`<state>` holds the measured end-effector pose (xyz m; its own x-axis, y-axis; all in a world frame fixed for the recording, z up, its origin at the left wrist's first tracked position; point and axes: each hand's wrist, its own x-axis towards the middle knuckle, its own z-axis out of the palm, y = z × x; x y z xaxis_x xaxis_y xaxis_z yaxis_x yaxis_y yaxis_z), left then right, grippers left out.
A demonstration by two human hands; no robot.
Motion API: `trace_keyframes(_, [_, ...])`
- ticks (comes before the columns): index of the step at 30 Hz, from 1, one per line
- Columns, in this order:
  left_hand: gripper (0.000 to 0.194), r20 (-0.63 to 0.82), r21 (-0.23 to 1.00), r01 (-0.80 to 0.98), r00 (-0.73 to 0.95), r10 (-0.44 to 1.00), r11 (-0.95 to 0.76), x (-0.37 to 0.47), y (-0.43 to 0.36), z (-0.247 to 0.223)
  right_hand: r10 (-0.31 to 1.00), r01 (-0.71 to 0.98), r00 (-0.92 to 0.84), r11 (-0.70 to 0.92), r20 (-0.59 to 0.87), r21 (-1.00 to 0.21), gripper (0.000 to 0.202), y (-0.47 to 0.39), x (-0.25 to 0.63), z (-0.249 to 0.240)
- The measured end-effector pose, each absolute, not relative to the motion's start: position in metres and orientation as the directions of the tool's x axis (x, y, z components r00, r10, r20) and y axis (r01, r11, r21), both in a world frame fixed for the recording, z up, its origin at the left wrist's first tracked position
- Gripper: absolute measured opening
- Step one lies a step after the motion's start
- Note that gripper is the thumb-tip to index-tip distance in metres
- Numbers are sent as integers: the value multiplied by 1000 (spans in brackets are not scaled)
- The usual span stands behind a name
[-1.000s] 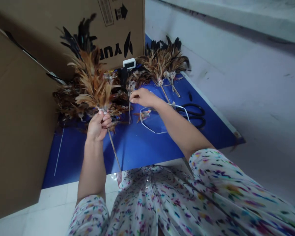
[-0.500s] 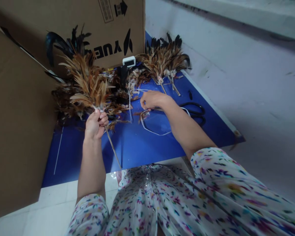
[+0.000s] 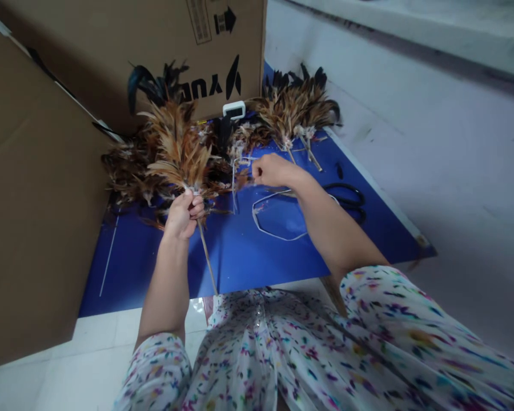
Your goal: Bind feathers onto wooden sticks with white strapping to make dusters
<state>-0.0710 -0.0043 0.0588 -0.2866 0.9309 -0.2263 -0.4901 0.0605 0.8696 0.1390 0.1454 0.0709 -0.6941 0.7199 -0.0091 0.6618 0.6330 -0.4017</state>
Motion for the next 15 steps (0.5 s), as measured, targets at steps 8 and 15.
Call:
trace_keyframes(8, [30,-259,861,-498,-254,932,103,-60,-3,55,730,-45,-675,104,107,-994,17,111,119,92])
trace_keyframes(15, [24,-264,873,-464,-192,945,150,-53,-5,54,663,-116,-749,-169,-25,-979,11,83,79,83])
